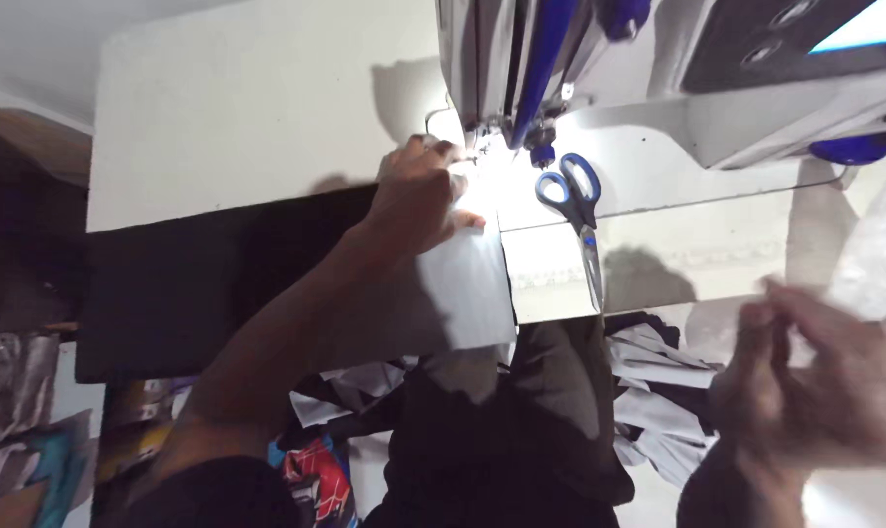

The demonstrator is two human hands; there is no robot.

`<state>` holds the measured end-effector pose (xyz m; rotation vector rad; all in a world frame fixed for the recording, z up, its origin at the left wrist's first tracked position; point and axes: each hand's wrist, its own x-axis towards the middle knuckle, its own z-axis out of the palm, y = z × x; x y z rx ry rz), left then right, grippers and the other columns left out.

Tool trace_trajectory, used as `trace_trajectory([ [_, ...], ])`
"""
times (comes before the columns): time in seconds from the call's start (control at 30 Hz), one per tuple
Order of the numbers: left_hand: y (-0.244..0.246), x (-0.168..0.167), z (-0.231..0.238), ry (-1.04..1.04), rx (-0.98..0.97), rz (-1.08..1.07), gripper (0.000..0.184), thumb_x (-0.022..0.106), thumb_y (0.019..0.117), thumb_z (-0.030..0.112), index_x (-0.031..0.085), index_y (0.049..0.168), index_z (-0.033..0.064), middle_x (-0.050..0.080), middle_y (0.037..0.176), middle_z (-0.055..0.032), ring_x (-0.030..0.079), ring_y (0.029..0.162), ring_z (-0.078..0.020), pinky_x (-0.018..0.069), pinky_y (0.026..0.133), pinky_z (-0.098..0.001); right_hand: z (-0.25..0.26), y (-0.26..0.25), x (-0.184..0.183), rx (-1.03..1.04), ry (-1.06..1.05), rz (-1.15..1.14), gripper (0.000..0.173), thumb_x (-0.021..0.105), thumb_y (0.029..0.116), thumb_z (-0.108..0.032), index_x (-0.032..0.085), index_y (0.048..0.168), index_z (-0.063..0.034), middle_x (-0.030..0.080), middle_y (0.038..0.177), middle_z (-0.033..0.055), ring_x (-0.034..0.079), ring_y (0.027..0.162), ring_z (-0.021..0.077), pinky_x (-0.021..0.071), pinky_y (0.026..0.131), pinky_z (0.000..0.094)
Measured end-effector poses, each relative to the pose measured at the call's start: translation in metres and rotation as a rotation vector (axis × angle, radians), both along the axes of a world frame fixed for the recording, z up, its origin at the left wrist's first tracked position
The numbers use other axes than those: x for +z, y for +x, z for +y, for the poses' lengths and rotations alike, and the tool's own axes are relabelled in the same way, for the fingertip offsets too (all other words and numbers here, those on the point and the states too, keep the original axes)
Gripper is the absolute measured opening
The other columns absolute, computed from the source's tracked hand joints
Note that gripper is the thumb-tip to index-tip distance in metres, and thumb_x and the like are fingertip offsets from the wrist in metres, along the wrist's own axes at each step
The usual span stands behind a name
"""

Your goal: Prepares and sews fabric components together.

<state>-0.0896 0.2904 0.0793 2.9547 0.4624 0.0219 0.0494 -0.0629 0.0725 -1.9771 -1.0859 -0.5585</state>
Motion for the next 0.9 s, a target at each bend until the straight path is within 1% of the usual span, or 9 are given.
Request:
trace_trajectory([
  [0.1, -0.015, -0.001, -0.016, 0.014, -0.104, -0.025, 0.049, 0.054, 0.1010, 0.048, 0.073, 0.120, 0.0059, 0.054, 0.146, -0.0232, 0.036, 0.146, -0.0491, 0.0261, 0.118, -0.0663, -0.001, -0.070, -0.029, 0.293, 0.158, 0.488, 0.010, 0.068, 0.0995, -0.018, 0.075, 0.097, -0.0123, 0.076, 0.092, -0.0024, 0.073, 0.088, 0.0079, 0.0620, 0.080, 0.0269],
  [0.17, -0.029, -0.002, -0.031, -0.002, -0.264, -0.057, 0.048, 0.047, 0.1059, 0.042, 0.071, 0.121, 0.0035, 0.059, 0.140, -0.0234, 0.043, 0.141, -0.0473, 0.0315, 0.119, -0.0612, 0.016, -0.103, -0.060, 0.356, 0.147, 0.855, 0.013, 0.072, 0.0960, -0.018, 0.076, 0.097, -0.0054, 0.077, 0.091, 0.0006, 0.072, 0.085, 0.0073, 0.0622, 0.077, 0.0255],
  [0.23, -0.047, -0.006, -0.055, -0.120, -0.342, -0.088, 0.048, 0.054, 0.1032, 0.046, 0.072, 0.124, 0.0058, 0.061, 0.138, -0.0182, 0.048, 0.140, -0.0393, 0.0379, 0.117, -0.0524, 0.037, -0.117, -0.084, 0.424, 0.116, 1.157, 0.034, 0.073, 0.0924, -0.010, 0.068, 0.121, 0.0075, 0.075, 0.112, 0.0109, 0.072, 0.103, 0.0137, 0.0622, 0.088, 0.0304],
  [0.3, -0.064, -0.015, -0.074, -0.195, -0.400, -0.153, 0.057, 0.060, 0.0970, 0.057, 0.072, 0.124, 0.0090, 0.063, 0.137, -0.0166, 0.048, 0.140, -0.0377, 0.0369, 0.118, -0.0536, 0.057, -0.119, -0.099, 0.533, 0.188, 1.319, 0.036, 0.072, 0.0916, -0.004, 0.064, 0.124, 0.0091, 0.072, 0.118, 0.0125, 0.070, 0.108, 0.0157, 0.0605, 0.095, 0.0345],
  [0.43, -0.083, -0.031, -0.085, -0.134, -0.472, -0.257, 0.039, 0.061, 0.1019, 0.039, 0.068, 0.129, 0.0118, 0.064, 0.136, -0.0145, 0.051, 0.139, -0.0359, 0.0368, 0.117, -0.0587, 0.075, -0.117, -0.115, 0.674, 0.310, 1.361, 0.005, 0.071, 0.0933, -0.003, 0.074, 0.091, -0.0004, 0.075, 0.093, 0.0018, 0.070, 0.091, 0.0067, 0.0584, 0.086, 0.0283],
  [0.63, -0.090, -0.039, -0.072, -0.241, -0.494, -0.375, 0.020, 0.060, 0.1028, 0.016, 0.076, 0.115, 0.0119, 0.071, 0.128, -0.0073, 0.056, 0.135, -0.0296, 0.0379, 0.119, -0.0541, 0.065, -0.133, -0.106, 0.745, 0.469, 1.161, 0.022, 0.075, 0.0866, -0.008, 0.059, 0.071, -0.0084, 0.065, 0.078, -0.0011, 0.063, 0.085, 0.0056, 0.0529, 0.081, 0.0245],
  [0.77, -0.092, -0.038, -0.060, -0.247, -0.531, -0.360, 0.020, 0.061, 0.1009, 0.013, 0.077, 0.114, 0.0123, 0.072, 0.127, -0.0068, 0.056, 0.135, -0.0297, 0.0377, 0.119, -0.0545, 0.069, -0.147, -0.101, 0.711, 0.729, 1.732, 0.023, 0.077, 0.0825, -0.001, 0.062, 0.097, -0.0097, 0.068, 0.083, -0.0019, 0.065, 0.072, 0.0046, 0.0562, 0.067, 0.0230],
  [0.83, -0.095, -0.037, -0.055, -0.237, -0.547, -0.359, 0.019, 0.063, 0.1002, 0.014, 0.078, 0.112, 0.0128, 0.073, 0.125, -0.0061, 0.057, 0.134, -0.0292, 0.0383, 0.118, -0.0535, 0.070, -0.148, -0.090, 0.717, 0.660, 1.908, 0.030, 0.075, 0.0861, -0.002, 0.062, 0.114, -0.0024, 0.072, 0.090, 0.0029, 0.067, 0.075, 0.0072, 0.0577, 0.069, 0.0256],
  [0.9, -0.095, -0.037, -0.051, -0.237, -0.565, -0.359, 0.018, 0.064, 0.0994, 0.014, 0.079, 0.110, 0.0126, 0.073, 0.125, -0.0058, 0.058, 0.134, -0.0288, 0.0382, 0.119, -0.0530, 0.072, -0.150, -0.083, 0.756, 0.511, 1.882, 0.019, 0.069, 0.0945, -0.005, 0.068, 0.113, 0.0012, 0.073, 0.092, 0.0031, 0.065, 0.071, 0.0053, 0.0557, 0.064, 0.0236],
])
